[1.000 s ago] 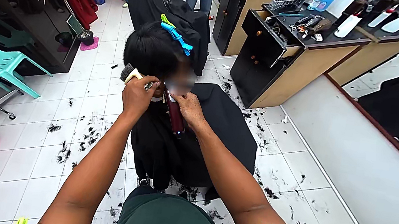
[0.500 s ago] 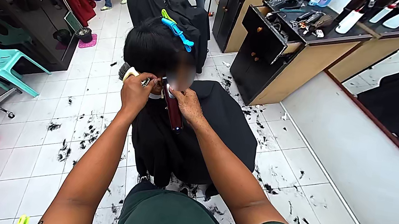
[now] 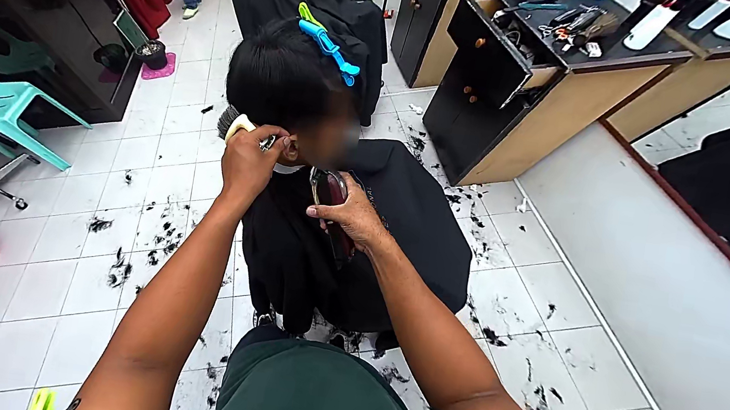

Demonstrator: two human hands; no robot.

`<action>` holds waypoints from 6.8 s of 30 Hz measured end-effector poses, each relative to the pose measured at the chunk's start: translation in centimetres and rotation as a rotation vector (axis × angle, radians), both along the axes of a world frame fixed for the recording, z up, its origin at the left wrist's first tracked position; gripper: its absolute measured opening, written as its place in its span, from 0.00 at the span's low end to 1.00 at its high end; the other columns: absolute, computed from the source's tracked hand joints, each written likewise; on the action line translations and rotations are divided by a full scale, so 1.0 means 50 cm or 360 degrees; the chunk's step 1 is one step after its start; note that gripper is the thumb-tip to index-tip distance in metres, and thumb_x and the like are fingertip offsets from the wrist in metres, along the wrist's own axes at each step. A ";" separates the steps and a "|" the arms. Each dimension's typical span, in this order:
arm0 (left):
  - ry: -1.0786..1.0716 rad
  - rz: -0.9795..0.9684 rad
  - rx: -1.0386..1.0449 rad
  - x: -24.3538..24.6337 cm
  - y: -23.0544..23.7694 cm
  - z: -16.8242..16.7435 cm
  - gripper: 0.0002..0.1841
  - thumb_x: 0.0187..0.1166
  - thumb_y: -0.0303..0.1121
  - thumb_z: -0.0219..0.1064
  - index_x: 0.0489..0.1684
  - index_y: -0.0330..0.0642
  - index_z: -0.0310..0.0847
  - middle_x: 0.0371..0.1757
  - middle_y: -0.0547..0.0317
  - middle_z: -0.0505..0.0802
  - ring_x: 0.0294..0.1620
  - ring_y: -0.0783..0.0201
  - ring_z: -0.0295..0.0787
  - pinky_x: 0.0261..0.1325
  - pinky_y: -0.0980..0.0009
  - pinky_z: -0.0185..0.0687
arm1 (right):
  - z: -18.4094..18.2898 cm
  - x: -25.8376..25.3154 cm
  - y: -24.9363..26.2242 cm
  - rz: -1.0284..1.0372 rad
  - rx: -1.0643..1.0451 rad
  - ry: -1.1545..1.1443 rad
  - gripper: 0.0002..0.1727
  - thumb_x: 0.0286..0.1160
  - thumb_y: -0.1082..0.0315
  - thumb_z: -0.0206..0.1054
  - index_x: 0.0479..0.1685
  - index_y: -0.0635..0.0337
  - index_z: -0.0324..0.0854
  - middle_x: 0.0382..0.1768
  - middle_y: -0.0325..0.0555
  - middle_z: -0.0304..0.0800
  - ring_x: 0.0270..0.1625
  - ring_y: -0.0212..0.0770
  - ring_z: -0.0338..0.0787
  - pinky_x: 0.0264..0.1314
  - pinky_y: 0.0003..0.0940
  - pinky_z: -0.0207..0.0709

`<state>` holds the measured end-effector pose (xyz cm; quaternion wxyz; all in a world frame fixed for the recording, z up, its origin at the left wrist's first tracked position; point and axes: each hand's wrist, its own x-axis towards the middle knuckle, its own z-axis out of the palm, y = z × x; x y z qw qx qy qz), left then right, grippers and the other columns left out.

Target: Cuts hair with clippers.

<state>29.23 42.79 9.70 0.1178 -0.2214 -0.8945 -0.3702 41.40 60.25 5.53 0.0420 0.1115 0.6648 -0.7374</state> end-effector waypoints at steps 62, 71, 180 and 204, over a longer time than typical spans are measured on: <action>0.0016 -0.0024 0.0065 -0.012 -0.002 -0.010 0.10 0.82 0.42 0.72 0.49 0.49 0.95 0.49 0.51 0.97 0.56 0.51 0.92 0.63 0.43 0.79 | 0.022 -0.105 0.009 -0.0277 0.0506 0.0034 0.28 0.86 0.44 0.61 0.42 0.65 0.84 0.35 0.52 0.90 0.37 0.47 0.92 0.46 0.50 0.86; 0.0007 -0.0010 0.0062 -0.013 -0.002 -0.010 0.10 0.82 0.42 0.72 0.49 0.50 0.95 0.48 0.53 0.97 0.56 0.52 0.92 0.63 0.43 0.78 | 0.026 -0.108 0.007 -0.0310 0.0541 0.0065 0.26 0.87 0.44 0.60 0.42 0.63 0.84 0.33 0.50 0.88 0.37 0.45 0.89 0.46 0.48 0.83; -0.0841 -0.0997 0.0596 0.052 0.122 0.029 0.10 0.86 0.31 0.64 0.54 0.36 0.88 0.33 0.59 0.94 0.22 0.73 0.85 0.20 0.77 0.78 | -0.105 0.185 0.064 -0.0304 -0.0625 -0.0009 0.26 0.84 0.51 0.47 0.66 0.63 0.71 0.32 0.43 0.85 0.26 0.37 0.87 0.29 0.32 0.85; -0.1691 -0.1178 0.0610 0.141 -0.357 -0.152 0.33 0.95 0.49 0.33 0.51 0.39 0.87 0.26 0.69 0.91 0.19 0.76 0.82 0.20 0.78 0.77 | -0.088 0.249 -0.377 -0.0235 -0.0154 0.0520 0.37 0.55 0.64 0.84 0.69 0.62 0.75 0.47 0.41 0.95 0.36 0.33 0.92 0.39 0.30 0.88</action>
